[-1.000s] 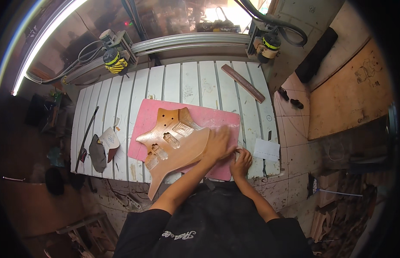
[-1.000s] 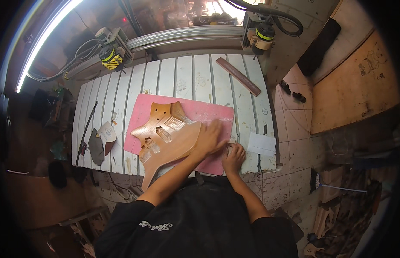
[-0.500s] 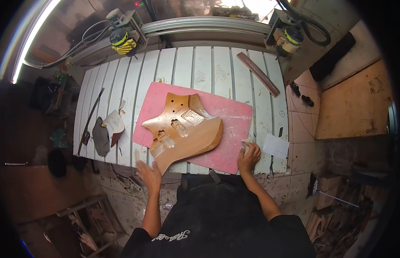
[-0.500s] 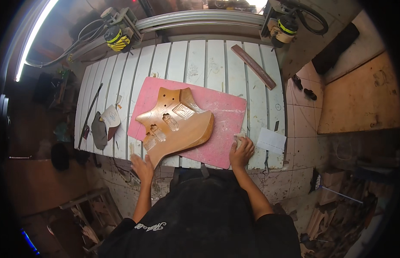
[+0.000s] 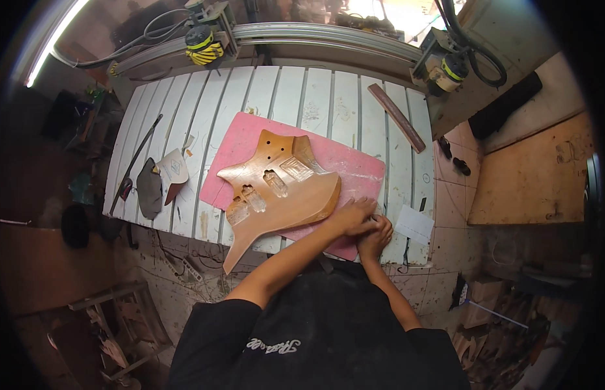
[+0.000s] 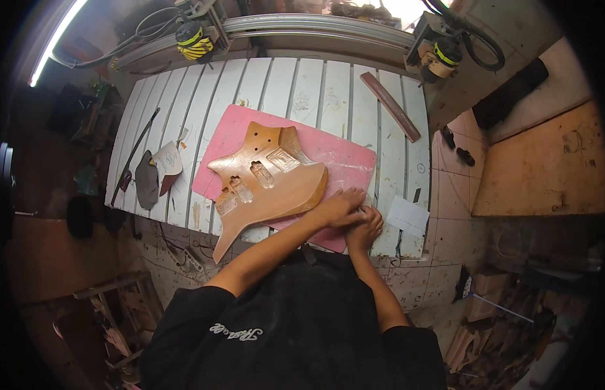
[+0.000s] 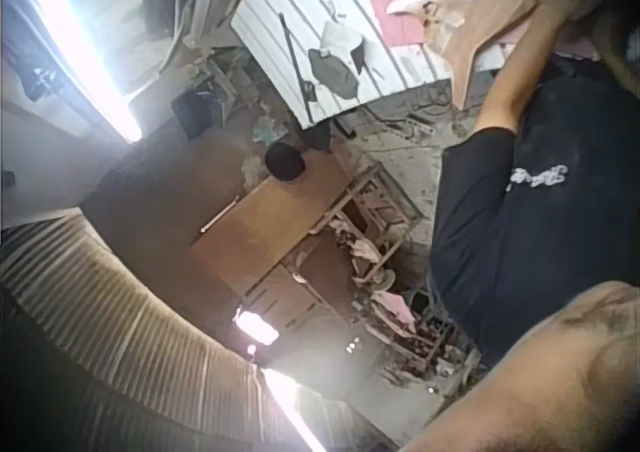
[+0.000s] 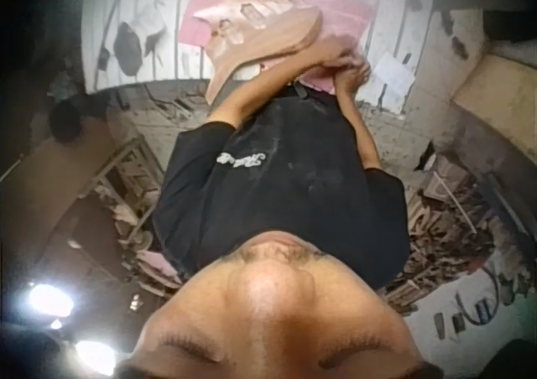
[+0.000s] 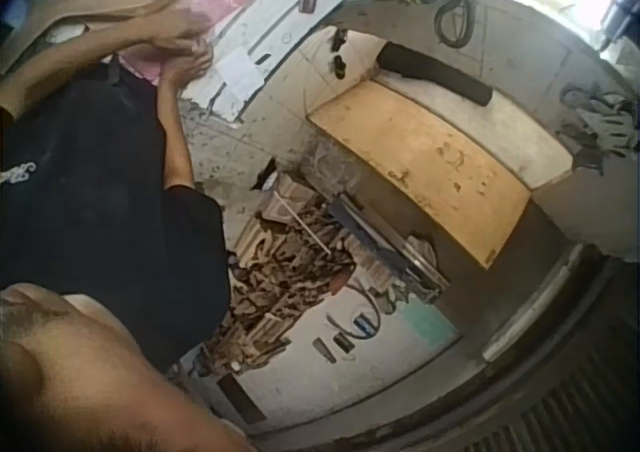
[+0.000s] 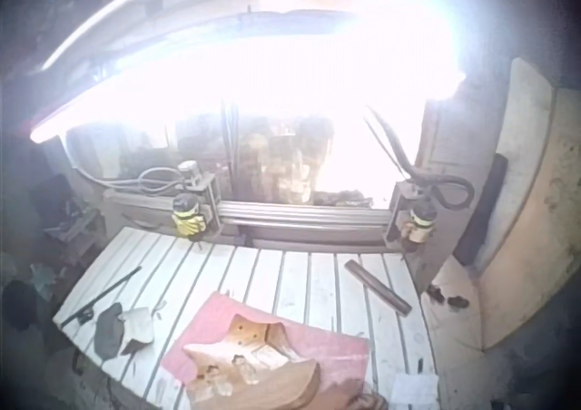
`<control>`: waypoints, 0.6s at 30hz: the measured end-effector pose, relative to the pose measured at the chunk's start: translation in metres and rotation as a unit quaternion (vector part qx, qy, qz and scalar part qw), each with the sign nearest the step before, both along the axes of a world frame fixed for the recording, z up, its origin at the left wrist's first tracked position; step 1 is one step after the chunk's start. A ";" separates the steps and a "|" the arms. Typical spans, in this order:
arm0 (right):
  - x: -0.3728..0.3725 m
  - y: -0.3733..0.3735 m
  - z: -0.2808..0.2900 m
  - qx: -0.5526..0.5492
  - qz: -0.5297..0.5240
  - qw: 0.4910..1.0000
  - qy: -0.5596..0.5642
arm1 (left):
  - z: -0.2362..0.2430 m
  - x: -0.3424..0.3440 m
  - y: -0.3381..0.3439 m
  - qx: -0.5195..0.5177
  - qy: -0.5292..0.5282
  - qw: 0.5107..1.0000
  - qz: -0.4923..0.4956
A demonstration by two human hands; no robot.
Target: The person sands the wooden guitar body using sandpaper, rubbing the tool repeatedly across the surface and into the recesses while holding the body steady.
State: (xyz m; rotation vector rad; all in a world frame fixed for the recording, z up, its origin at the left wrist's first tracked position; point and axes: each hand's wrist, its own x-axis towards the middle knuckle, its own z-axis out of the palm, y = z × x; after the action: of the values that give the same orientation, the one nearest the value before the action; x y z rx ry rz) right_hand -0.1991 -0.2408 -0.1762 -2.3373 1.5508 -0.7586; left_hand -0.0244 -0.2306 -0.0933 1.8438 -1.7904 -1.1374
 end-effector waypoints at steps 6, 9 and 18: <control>-0.005 0.002 0.004 0.016 -0.012 1.000 0.007 | -0.027 0.015 0.100 -0.159 -0.148 0.936 0.277; -0.007 0.001 0.003 0.020 -0.006 1.000 0.003 | -0.024 0.055 0.211 -0.088 -0.221 0.875 0.421; -0.008 0.000 -0.001 0.013 0.002 1.000 0.005 | -0.026 0.077 0.420 0.082 -0.171 0.713 0.675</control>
State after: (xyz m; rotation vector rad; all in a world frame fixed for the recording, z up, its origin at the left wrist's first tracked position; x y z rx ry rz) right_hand -0.2075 -0.2404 -0.1774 -2.3286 1.5500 -0.7233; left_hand 0.0529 0.1895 -0.1188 2.6664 -0.0194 -0.3160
